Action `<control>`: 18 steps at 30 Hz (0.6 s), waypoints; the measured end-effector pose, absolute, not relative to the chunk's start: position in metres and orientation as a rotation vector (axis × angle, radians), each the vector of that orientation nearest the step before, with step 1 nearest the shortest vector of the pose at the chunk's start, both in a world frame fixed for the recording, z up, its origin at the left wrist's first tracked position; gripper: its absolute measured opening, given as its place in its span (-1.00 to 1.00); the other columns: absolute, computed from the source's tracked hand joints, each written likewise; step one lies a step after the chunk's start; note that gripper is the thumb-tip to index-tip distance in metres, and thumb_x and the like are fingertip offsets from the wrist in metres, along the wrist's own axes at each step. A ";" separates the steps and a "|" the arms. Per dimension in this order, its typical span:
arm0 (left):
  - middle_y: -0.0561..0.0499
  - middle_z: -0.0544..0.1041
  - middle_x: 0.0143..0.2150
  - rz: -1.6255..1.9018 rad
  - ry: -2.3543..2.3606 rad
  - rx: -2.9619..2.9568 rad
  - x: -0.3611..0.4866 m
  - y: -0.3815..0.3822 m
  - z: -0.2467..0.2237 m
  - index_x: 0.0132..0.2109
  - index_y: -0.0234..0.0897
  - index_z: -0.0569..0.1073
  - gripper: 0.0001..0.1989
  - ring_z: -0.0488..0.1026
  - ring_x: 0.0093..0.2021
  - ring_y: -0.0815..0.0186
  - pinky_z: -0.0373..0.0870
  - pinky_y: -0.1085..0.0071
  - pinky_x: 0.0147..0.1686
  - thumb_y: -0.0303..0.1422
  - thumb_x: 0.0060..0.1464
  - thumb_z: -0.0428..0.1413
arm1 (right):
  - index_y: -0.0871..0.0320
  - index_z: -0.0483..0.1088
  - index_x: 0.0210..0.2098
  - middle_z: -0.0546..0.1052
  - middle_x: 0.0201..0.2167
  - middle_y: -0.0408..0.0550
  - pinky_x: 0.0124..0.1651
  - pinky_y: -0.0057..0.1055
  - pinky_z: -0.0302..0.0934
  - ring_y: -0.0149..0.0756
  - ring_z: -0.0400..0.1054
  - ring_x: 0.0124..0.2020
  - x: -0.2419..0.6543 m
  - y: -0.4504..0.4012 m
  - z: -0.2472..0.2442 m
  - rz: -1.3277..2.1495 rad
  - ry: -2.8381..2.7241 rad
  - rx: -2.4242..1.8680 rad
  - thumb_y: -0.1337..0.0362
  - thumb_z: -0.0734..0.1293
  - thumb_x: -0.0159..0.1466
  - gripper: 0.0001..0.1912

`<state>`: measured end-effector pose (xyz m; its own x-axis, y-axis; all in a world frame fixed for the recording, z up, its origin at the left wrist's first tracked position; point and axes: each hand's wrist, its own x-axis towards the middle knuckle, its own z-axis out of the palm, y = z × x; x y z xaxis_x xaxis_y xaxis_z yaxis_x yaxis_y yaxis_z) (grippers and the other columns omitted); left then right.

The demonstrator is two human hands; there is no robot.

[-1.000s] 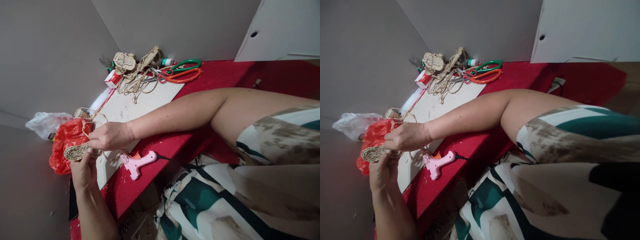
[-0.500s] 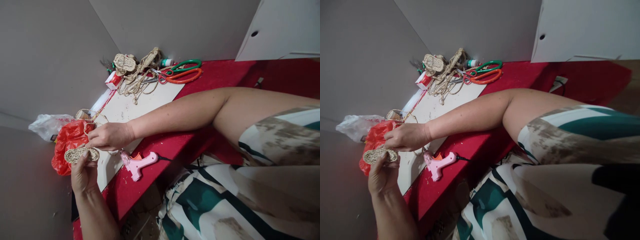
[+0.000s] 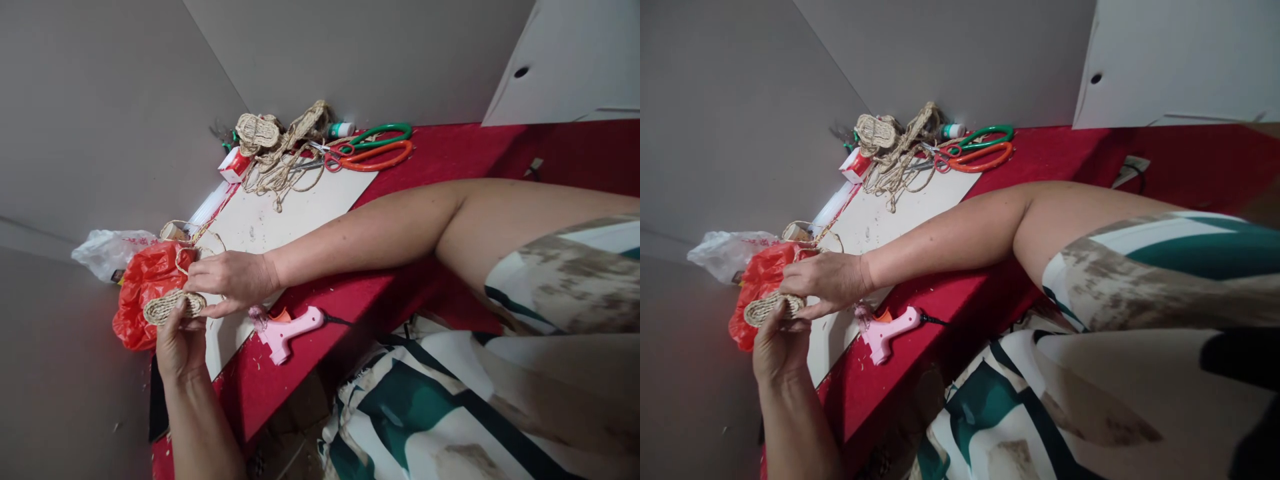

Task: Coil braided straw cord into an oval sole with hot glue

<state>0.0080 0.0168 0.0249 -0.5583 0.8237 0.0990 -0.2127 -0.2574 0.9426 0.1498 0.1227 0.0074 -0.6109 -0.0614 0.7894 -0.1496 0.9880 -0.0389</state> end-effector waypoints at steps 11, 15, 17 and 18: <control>0.04 0.55 -0.43 1.863 1.314 0.612 0.006 0.017 0.024 -0.37 -0.38 0.51 -0.90 0.45 -0.51 0.48 0.38 0.60 -0.47 -0.57 -0.14 0.19 | 0.39 0.36 -0.17 0.40 -0.19 0.18 -0.02 -0.26 0.15 -0.18 0.25 -0.16 0.147 0.121 0.003 -0.126 -2.203 0.184 0.11 0.08 0.37 -0.56; 0.02 0.57 -0.38 1.885 1.311 0.600 0.008 0.018 0.023 -0.36 -0.35 0.52 -0.91 0.49 -0.45 0.45 0.38 0.60 -0.45 -0.56 -0.09 0.18 | 0.36 0.37 -0.20 0.42 -0.21 0.15 -0.04 -0.27 0.16 -0.22 0.27 -0.18 0.146 0.121 0.003 -0.121 -2.232 0.136 0.21 0.09 0.38 -0.65; 0.01 0.57 -0.38 1.891 1.312 0.603 0.009 0.018 0.022 -0.35 -0.37 0.52 -0.90 0.49 -0.43 0.45 0.38 0.61 -0.43 -0.57 -0.11 0.19 | 0.36 0.36 -0.17 0.43 -0.18 0.15 -0.03 -0.29 0.18 -0.23 0.27 -0.16 0.145 0.121 0.002 -0.061 -2.231 0.136 0.20 0.14 0.36 -0.68; 0.01 0.57 -0.37 1.895 1.312 0.609 0.009 0.019 0.022 -0.34 -0.38 0.52 -0.89 0.49 -0.42 0.45 0.38 0.61 -0.43 -0.57 -0.12 0.20 | 0.37 0.35 -0.13 0.43 -0.16 0.15 -0.02 -0.29 0.18 -0.23 0.27 -0.14 0.145 0.121 0.001 -0.024 -2.214 0.140 0.20 0.16 0.35 -0.67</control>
<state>0.0090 0.0186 0.0222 -0.6141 0.7887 -0.0275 -0.3032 -0.2036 0.9309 0.1447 0.1206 0.0006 -0.5974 -0.1098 0.7944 -0.0928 0.9934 0.0676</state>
